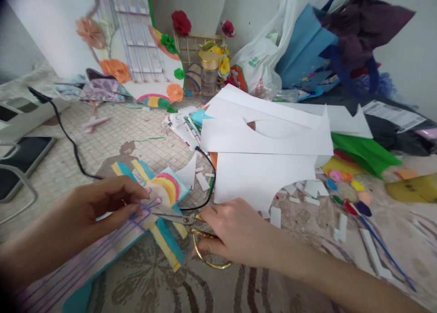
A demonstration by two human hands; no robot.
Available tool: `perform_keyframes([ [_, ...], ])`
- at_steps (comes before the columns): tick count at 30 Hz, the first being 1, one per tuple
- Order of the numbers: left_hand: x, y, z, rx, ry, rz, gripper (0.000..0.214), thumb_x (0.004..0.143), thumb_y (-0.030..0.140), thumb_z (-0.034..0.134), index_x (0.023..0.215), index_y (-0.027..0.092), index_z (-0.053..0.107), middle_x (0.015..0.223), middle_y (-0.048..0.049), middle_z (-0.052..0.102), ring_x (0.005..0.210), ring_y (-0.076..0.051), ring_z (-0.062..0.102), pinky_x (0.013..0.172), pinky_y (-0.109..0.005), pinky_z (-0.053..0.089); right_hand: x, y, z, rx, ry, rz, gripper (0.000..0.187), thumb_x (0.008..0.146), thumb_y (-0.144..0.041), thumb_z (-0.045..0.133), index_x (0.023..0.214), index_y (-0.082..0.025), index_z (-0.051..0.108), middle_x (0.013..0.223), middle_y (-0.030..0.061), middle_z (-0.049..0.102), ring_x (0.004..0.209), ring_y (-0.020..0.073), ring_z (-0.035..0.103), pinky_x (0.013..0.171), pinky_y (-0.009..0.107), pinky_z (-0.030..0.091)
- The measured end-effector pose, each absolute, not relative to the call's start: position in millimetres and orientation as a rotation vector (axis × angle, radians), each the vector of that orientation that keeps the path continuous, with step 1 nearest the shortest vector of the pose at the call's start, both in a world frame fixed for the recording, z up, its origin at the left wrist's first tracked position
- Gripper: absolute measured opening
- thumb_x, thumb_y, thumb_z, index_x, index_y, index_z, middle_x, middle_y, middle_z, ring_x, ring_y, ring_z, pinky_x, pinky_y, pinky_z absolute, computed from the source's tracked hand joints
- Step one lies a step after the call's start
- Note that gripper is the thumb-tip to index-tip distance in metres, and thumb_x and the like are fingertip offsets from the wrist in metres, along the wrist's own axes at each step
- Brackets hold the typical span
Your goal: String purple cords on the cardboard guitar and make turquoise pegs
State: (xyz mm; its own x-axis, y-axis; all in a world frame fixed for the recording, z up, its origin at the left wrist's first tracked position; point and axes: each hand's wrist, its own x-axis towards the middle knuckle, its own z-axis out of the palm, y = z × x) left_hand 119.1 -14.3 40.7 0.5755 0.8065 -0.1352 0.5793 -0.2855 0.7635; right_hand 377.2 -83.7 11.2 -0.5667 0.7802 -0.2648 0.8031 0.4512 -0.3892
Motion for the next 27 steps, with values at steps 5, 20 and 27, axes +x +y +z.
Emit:
perform_keyframes([
  [5,119,-14,42,2.082,1.126,0.381,0.013,0.084,0.023,0.053,0.093,0.025,0.063,0.081,0.0032,0.067,0.066,-0.009,0.063,0.056,-0.018,0.050,374,-80,15,1.419,2.596,-0.784,0.041,0.090,-0.056,0.046,0.091,-0.016,0.057,0.078,0.0038,0.067,0.069,0.0175,0.061,0.058,0.027,0.033],
  [20,123,-13,44,2.074,1.108,0.398,0.014,0.085,0.022,0.050,0.091,0.022,0.062,0.082,0.0006,0.068,0.069,-0.011,0.064,0.059,-0.020,0.052,363,-68,23,1.385,2.628,-0.751,0.035,0.091,-0.049,0.048,0.084,-0.016,0.056,0.071,0.0022,0.067,0.059,0.0147,0.059,0.052,0.027,0.026],
  [27,125,-12,41,2.046,1.121,0.410,0.015,0.084,0.020,0.050,0.094,0.023,0.062,0.082,0.0004,0.067,0.069,-0.012,0.064,0.059,-0.021,0.052,362,-67,20,1.365,2.646,-0.688,0.035,0.092,-0.049,0.046,0.084,-0.016,0.055,0.071,0.0026,0.067,0.059,0.0154,0.061,0.051,0.028,0.024],
])
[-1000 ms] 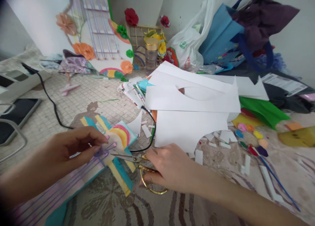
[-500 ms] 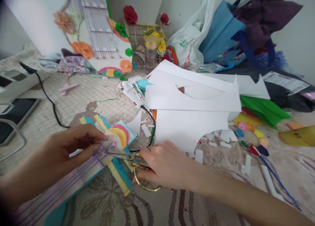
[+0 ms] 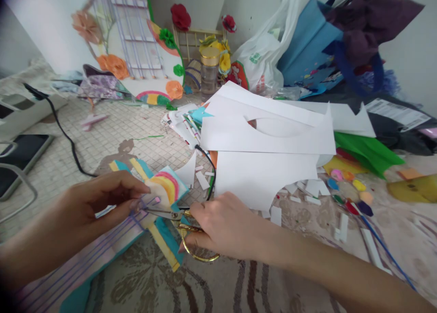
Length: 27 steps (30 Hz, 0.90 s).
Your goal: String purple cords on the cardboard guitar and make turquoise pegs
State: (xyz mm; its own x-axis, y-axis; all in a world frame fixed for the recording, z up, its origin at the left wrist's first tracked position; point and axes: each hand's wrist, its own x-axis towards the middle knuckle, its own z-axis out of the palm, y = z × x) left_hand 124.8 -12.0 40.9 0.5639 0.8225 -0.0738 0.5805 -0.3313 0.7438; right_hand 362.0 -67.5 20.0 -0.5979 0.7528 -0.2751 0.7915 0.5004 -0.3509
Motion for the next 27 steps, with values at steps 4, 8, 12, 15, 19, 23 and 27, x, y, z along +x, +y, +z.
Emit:
perform_keyframes([
  [4,123,-12,41,2.025,1.126,0.407,0.014,0.085,0.022,0.050,0.093,0.023,0.062,0.083,0.0005,0.067,0.070,-0.012,0.065,0.060,-0.022,0.053,363,-69,18,1.365,2.674,-0.662,0.038,0.092,-0.051,0.045,0.083,-0.016,0.055,0.069,0.0022,0.067,0.058,0.0152,0.060,0.050,0.028,0.023],
  [8,123,-12,43,2.012,1.129,0.405,0.014,0.085,0.023,0.051,0.094,0.024,0.061,0.084,0.0010,0.067,0.071,-0.012,0.065,0.061,-0.021,0.053,363,-70,15,1.361,2.694,-0.608,0.039,0.092,-0.052,0.045,0.083,-0.016,0.055,0.067,0.0017,0.066,0.056,0.0143,0.059,0.049,0.028,0.023],
  [12,122,-12,41,2.009,1.125,0.407,0.013,0.085,0.023,0.051,0.094,0.024,0.061,0.084,0.0014,0.067,0.071,-0.012,0.064,0.060,-0.021,0.052,363,-70,11,1.359,2.722,-0.538,0.038,0.091,-0.052,0.048,0.082,-0.015,0.055,0.065,0.0013,0.065,0.055,0.0136,0.059,0.049,0.028,0.023],
  [15,122,-12,40,2.006,1.122,0.402,0.014,0.085,0.023,0.051,0.095,0.024,0.060,0.084,0.0010,0.067,0.072,-0.012,0.064,0.062,-0.021,0.052,364,-70,9,1.356,2.738,-0.502,0.039,0.089,-0.053,0.049,0.082,-0.015,0.055,0.065,0.0014,0.065,0.055,0.0137,0.059,0.049,0.028,0.023],
  [19,122,-12,39,1.997,1.128,0.404,0.014,0.085,0.023,0.052,0.096,0.024,0.061,0.085,0.0008,0.068,0.072,-0.012,0.065,0.062,-0.021,0.052,364,-71,8,1.344,2.772,-0.460,0.038,0.089,-0.052,0.050,0.081,-0.015,0.054,0.066,0.0016,0.065,0.056,0.0144,0.059,0.050,0.027,0.024],
  [23,122,-11,40,1.991,1.136,0.414,0.014,0.085,0.024,0.052,0.096,0.024,0.061,0.084,0.0010,0.068,0.070,-0.012,0.065,0.061,-0.021,0.052,365,-71,5,1.336,2.798,-0.377,0.037,0.089,-0.052,0.051,0.080,-0.015,0.053,0.066,0.0019,0.066,0.056,0.0148,0.060,0.049,0.028,0.025],
  [27,121,-11,40,1.990,1.140,0.412,0.013,0.085,0.024,0.052,0.095,0.024,0.061,0.083,0.0015,0.067,0.070,-0.011,0.065,0.061,-0.020,0.052,365,-70,1,1.324,2.832,-0.306,0.038,0.088,-0.052,0.053,0.079,-0.016,0.053,0.067,0.0021,0.066,0.056,0.0149,0.060,0.050,0.029,0.027],
])
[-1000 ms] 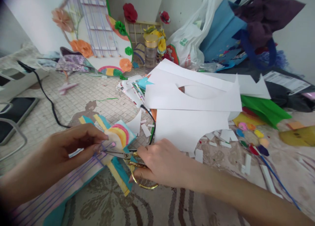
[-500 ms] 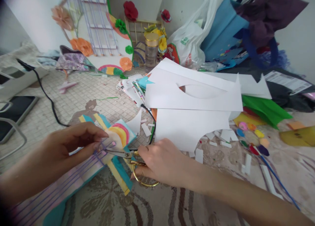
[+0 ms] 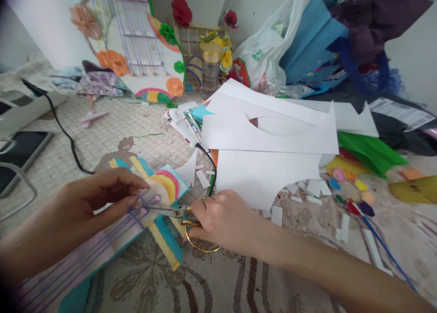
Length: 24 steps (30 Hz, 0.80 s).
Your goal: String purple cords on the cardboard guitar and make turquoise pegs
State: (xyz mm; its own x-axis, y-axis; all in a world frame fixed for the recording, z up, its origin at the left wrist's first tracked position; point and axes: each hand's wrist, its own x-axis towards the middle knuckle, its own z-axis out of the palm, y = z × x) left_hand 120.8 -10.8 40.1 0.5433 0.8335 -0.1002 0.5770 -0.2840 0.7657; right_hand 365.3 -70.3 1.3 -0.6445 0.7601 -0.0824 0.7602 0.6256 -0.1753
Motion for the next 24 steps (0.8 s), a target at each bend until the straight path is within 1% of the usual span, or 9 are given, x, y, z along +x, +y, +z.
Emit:
perform_keyframes([
  [6,118,-12,40,1.978,1.137,0.413,0.014,0.085,0.023,0.052,0.097,0.024,0.059,0.084,0.0016,0.068,0.070,-0.011,0.066,0.061,-0.020,0.053,366,-71,-4,1.343,2.893,-0.285,0.036,0.088,-0.051,0.052,0.080,-0.016,0.054,0.067,0.0011,0.065,0.057,0.0155,0.060,0.051,0.029,0.031],
  [9,116,-12,39,1.988,1.144,0.413,0.015,0.085,0.023,0.052,0.098,0.024,0.059,0.083,0.0014,0.068,0.069,-0.012,0.065,0.061,-0.020,0.053,367,-72,-3,1.377,2.830,-0.346,0.036,0.086,-0.051,0.055,0.082,-0.016,0.054,0.069,0.0015,0.065,0.060,0.0160,0.060,0.053,0.029,0.033],
  [14,113,-13,38,2.010,1.139,0.408,0.014,0.086,0.024,0.051,0.097,0.025,0.059,0.080,0.0023,0.067,0.067,-0.011,0.064,0.058,-0.019,0.051,369,-74,3,1.455,2.729,-0.456,0.040,0.081,-0.056,0.058,0.086,-0.016,0.055,0.073,0.0029,0.065,0.063,0.0180,0.059,0.057,0.030,0.034],
  [24,113,-17,43,2.046,1.154,0.375,0.016,0.087,0.025,0.047,0.099,0.024,0.057,0.082,0.0038,0.067,0.072,-0.011,0.063,0.061,-0.019,0.051,370,-75,5,1.414,2.743,-0.504,0.040,0.086,-0.056,0.052,0.084,-0.016,0.055,0.071,0.0030,0.065,0.062,0.0164,0.059,0.057,0.029,0.031],
])
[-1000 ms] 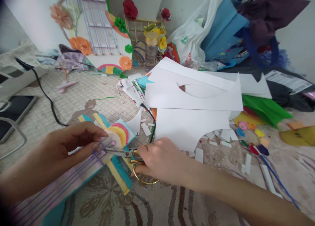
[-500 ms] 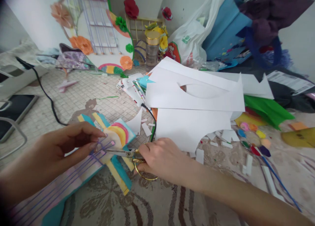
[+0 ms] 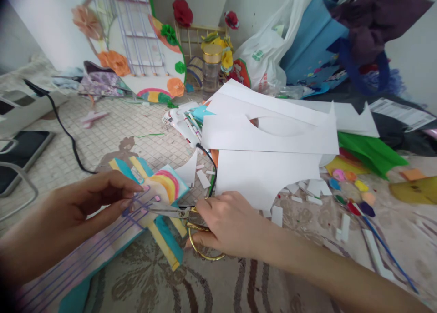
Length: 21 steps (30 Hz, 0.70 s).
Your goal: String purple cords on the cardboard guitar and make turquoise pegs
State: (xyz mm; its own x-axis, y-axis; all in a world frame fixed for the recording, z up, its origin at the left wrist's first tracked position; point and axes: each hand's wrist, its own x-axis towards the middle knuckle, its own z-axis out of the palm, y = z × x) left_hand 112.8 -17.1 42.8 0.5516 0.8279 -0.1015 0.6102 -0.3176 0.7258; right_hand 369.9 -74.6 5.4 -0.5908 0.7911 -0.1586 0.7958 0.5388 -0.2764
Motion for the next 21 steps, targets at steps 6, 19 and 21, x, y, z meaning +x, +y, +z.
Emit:
perform_keyframes([
  [6,116.7,-15.9,43.6,2.031,1.157,0.418,0.014,0.087,0.024,0.049,0.098,0.024,0.058,0.085,0.0036,0.067,0.072,-0.010,0.065,0.061,-0.019,0.051,367.3,-73.1,4.5,1.374,2.764,-0.461,0.039,0.088,-0.054,0.051,0.084,-0.016,0.054,0.069,0.0020,0.065,0.060,0.0156,0.058,0.054,0.029,0.029],
  [19,111.8,-17.8,37.8,2.036,1.140,0.485,0.016,0.085,0.020,0.052,0.097,0.027,0.060,0.082,0.0059,0.066,0.070,-0.008,0.063,0.060,-0.015,0.050,363.9,-69.7,-1.5,1.344,2.845,-0.326,0.037,0.084,-0.052,0.058,0.080,-0.016,0.055,0.066,0.0013,0.066,0.056,0.0166,0.060,0.051,0.030,0.028],
  [21,111.1,-18.4,39.1,2.028,1.138,0.488,0.015,0.085,0.020,0.052,0.096,0.027,0.060,0.082,0.0057,0.067,0.071,-0.008,0.064,0.061,-0.015,0.050,363.9,-69.9,-3.7,1.344,2.865,-0.294,0.037,0.085,-0.052,0.058,0.079,-0.016,0.055,0.065,0.0011,0.065,0.055,0.0162,0.059,0.051,0.030,0.028],
])
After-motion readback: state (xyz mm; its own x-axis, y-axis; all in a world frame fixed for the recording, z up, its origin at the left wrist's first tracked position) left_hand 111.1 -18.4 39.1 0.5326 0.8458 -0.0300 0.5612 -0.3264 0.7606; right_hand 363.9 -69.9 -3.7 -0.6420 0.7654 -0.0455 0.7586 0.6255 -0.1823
